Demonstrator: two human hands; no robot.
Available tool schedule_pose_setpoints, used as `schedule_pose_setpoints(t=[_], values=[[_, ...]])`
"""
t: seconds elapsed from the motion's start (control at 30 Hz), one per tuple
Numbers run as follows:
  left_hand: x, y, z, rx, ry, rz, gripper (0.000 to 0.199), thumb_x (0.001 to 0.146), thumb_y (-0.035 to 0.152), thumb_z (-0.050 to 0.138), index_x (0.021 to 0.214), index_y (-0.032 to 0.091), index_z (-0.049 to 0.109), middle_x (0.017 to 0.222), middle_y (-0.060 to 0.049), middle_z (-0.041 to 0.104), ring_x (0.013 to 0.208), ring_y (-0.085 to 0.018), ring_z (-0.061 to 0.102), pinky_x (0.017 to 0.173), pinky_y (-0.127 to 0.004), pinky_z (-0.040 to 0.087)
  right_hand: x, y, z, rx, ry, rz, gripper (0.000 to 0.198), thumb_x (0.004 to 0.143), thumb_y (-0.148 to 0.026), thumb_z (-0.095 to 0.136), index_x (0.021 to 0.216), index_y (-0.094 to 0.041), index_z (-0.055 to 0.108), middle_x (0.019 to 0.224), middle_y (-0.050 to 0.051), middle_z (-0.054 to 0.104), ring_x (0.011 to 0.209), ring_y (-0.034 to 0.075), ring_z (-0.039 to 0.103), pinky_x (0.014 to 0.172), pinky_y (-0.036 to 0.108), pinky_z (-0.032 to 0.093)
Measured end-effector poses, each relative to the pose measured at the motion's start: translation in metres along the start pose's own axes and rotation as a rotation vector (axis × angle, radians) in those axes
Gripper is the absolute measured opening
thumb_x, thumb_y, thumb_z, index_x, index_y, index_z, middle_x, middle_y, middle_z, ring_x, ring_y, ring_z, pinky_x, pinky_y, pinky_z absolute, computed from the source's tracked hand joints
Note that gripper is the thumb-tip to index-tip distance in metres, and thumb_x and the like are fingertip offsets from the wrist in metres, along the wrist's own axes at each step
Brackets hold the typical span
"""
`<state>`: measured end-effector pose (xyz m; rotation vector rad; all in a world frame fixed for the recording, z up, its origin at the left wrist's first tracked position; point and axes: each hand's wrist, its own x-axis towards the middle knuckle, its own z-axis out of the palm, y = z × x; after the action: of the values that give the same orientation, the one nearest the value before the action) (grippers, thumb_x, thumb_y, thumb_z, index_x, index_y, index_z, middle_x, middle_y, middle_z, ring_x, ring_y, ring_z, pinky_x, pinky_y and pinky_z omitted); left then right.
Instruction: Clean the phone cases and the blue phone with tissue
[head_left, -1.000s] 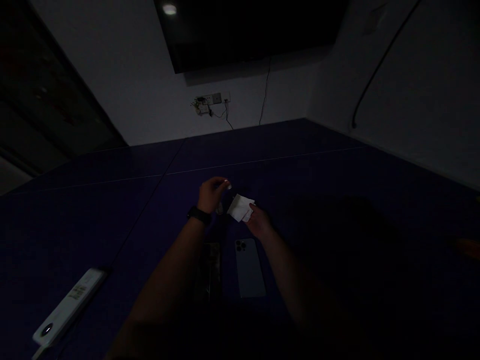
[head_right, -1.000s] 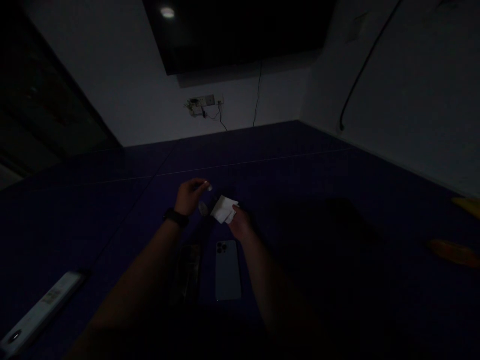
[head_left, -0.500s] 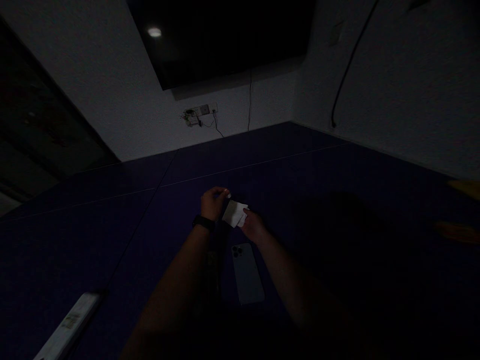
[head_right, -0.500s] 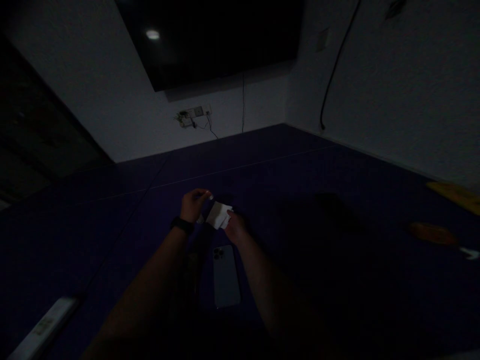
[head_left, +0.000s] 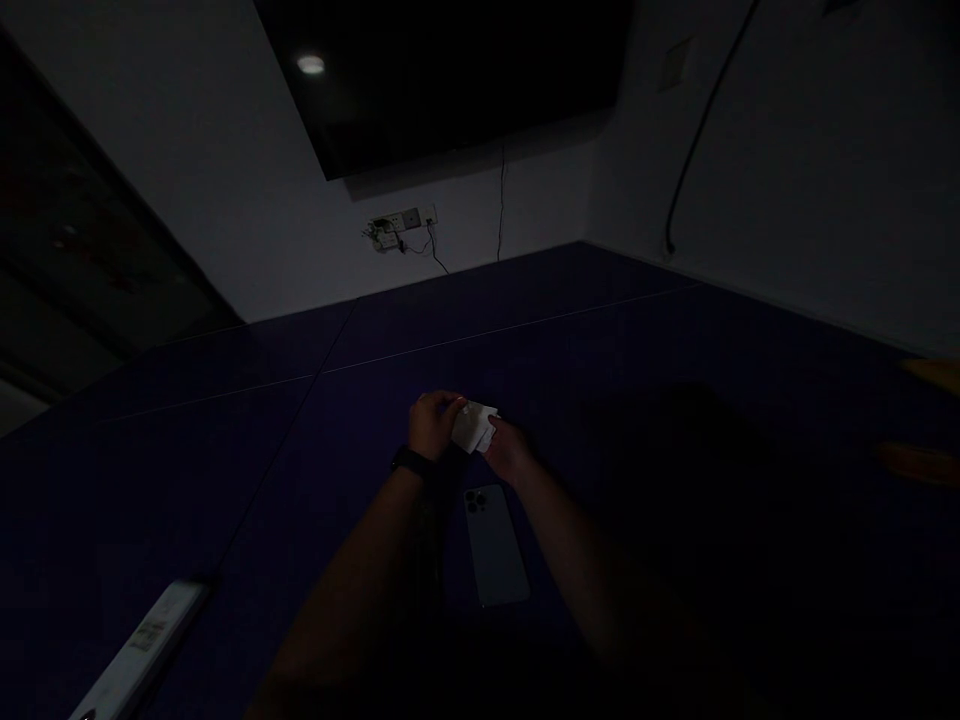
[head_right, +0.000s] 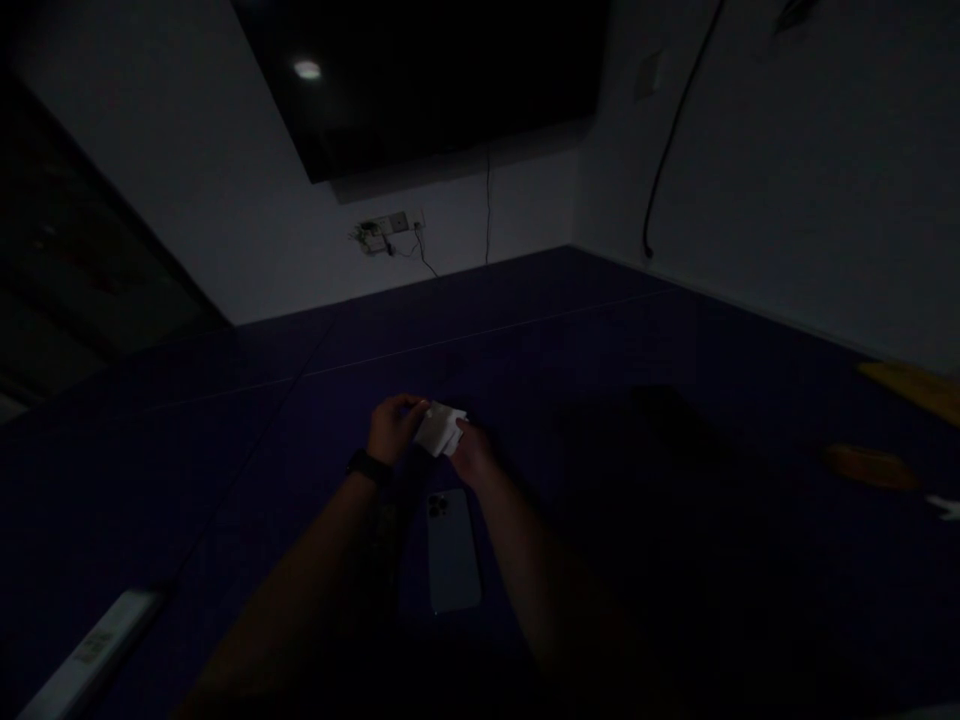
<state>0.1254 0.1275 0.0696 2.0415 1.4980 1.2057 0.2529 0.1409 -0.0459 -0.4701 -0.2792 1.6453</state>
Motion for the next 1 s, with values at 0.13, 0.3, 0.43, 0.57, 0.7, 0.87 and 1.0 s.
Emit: schedule_pose_setpoints(t=[0.13, 0.3, 0.43, 0.57, 0.7, 0.87, 1.0], values=[[-0.005, -0.001, -0.002, 0.027, 0.022, -0.002, 0.010, 0.088, 0.028, 0.070, 0.084, 0.022, 0.078, 0.088, -0.005, 0.079, 0.089, -0.022, 0.070, 0.086, -0.035, 0.052, -0.002, -0.005, 0.003, -0.025, 0.076, 0.059, 0.024, 0.093, -0.011, 0.046, 0.099, -0.016, 0.069, 0.087, 0.007, 0.078, 0.079, 0.019, 0.075, 0.072, 0.030, 0.061], [-0.008, 0.001, -0.013, 0.047, 0.068, 0.000, 0.011, 0.089, 0.030, 0.070, 0.087, 0.023, 0.078, 0.091, -0.004, 0.078, 0.092, -0.022, 0.069, 0.092, -0.036, 0.049, -0.005, -0.010, 0.006, -0.052, 0.111, 0.092, 0.026, 0.095, -0.012, 0.045, 0.104, -0.018, 0.069, 0.087, 0.005, 0.078, 0.080, 0.019, 0.074, 0.073, 0.031, 0.061], [-0.008, 0.000, -0.016, 0.065, 0.080, -0.004, 0.010, 0.089, 0.029, 0.070, 0.086, 0.024, 0.078, 0.090, -0.004, 0.078, 0.093, -0.023, 0.068, 0.091, -0.036, 0.049, -0.005, -0.009, 0.006, -0.059, 0.116, 0.100, 0.027, 0.095, -0.013, 0.046, 0.109, -0.019, 0.068, 0.089, 0.005, 0.078, 0.084, 0.020, 0.074, 0.077, 0.034, 0.061], [-0.007, -0.003, -0.014, 0.069, 0.077, -0.009, 0.010, 0.089, 0.027, 0.069, 0.084, 0.024, 0.078, 0.088, -0.004, 0.078, 0.090, -0.022, 0.068, 0.088, -0.035, 0.049, -0.004, -0.008, 0.005, -0.055, 0.118, 0.092, 0.026, 0.094, -0.013, 0.047, 0.109, -0.019, 0.068, 0.088, 0.005, 0.078, 0.082, 0.021, 0.075, 0.076, 0.035, 0.062], [-0.005, -0.006, -0.014, 0.061, 0.088, -0.016, 0.011, 0.090, 0.029, 0.068, 0.086, 0.024, 0.078, 0.089, -0.004, 0.078, 0.091, -0.022, 0.068, 0.090, -0.036, 0.048, -0.004, -0.008, 0.006, -0.047, 0.129, 0.084, 0.026, 0.095, -0.012, 0.046, 0.106, -0.019, 0.068, 0.088, 0.005, 0.078, 0.079, 0.020, 0.075, 0.072, 0.034, 0.063], [-0.002, -0.009, -0.007, 0.040, 0.096, -0.036, 0.011, 0.089, 0.029, 0.070, 0.083, 0.023, 0.077, 0.087, -0.004, 0.078, 0.091, -0.022, 0.069, 0.090, -0.036, 0.049, -0.005, -0.008, 0.008, -0.049, 0.146, 0.086, 0.025, 0.095, -0.011, 0.045, 0.102, -0.019, 0.068, 0.085, 0.004, 0.078, 0.076, 0.018, 0.075, 0.069, 0.031, 0.062], [0.001, -0.010, -0.006, 0.002, 0.110, -0.041, 0.011, 0.089, 0.028, 0.069, 0.082, 0.022, 0.077, 0.086, -0.004, 0.078, 0.087, -0.020, 0.070, 0.084, -0.032, 0.051, -0.005, -0.007, 0.009, -0.059, 0.143, 0.088, 0.026, 0.095, -0.011, 0.045, 0.104, -0.020, 0.068, 0.087, 0.004, 0.078, 0.078, 0.019, 0.075, 0.072, 0.033, 0.063]])
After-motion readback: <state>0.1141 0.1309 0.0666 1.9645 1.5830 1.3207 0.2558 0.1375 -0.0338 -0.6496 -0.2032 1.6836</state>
